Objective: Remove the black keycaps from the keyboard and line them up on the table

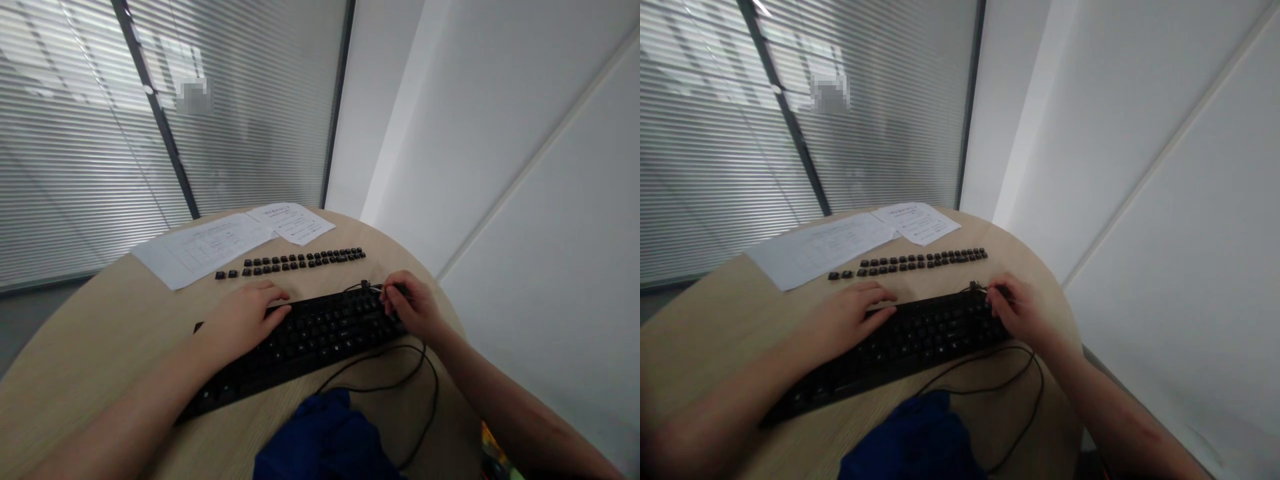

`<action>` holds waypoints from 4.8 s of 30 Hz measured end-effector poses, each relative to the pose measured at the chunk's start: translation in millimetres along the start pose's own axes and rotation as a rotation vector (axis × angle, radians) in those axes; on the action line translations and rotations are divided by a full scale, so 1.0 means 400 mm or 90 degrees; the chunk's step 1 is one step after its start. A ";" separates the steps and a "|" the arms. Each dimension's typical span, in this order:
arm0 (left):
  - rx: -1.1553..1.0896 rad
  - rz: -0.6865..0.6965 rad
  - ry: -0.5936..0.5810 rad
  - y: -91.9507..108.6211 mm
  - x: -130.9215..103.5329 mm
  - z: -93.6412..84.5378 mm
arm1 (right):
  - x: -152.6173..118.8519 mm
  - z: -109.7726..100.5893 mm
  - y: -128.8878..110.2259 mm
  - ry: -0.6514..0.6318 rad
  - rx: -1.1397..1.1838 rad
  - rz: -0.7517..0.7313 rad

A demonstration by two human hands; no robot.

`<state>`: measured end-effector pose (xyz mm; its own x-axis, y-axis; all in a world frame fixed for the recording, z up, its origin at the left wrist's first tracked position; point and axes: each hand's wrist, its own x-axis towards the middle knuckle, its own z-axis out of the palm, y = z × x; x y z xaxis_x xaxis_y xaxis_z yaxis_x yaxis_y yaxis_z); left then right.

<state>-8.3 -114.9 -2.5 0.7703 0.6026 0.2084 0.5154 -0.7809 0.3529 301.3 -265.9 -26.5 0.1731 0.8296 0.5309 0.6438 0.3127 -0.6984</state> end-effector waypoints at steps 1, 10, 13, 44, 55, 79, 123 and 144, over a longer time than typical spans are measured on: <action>-0.027 0.011 0.004 0.020 -0.003 -0.003 | 0.002 0.006 -0.035 -0.045 -0.011 -0.054; -0.355 -0.055 0.075 0.078 -0.016 0.037 | 0.025 0.134 -0.174 -0.145 -0.095 -0.345; -0.372 -0.063 0.081 0.071 -0.012 0.047 | 0.005 0.164 -0.158 -0.129 -0.086 -0.339; -0.398 -0.158 0.151 0.063 -0.006 0.044 | 0.003 0.155 -0.124 0.009 -0.099 -0.239; -0.579 -0.098 -0.042 0.106 -0.019 0.042 | 0.006 0.147 -0.126 -0.067 -0.168 -0.363; 0.023 0.010 -0.015 -0.006 -0.004 -0.018 | 0.311 -0.110 0.325 -0.134 -0.397 0.165; 0.022 0.022 -0.031 -0.048 0.009 0.022 | 0.087 -0.071 0.088 0.023 0.310 0.338; 0.018 0.007 -0.089 -0.082 0.016 0.043 | 0.049 -0.050 0.164 0.043 -0.082 0.253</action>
<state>-13.8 -88.3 -28.3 0.8198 0.5667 0.0828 0.5153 -0.7929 0.3253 361.8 -238.1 -52.5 0.4723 0.8405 0.2654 0.6043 -0.0896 -0.7917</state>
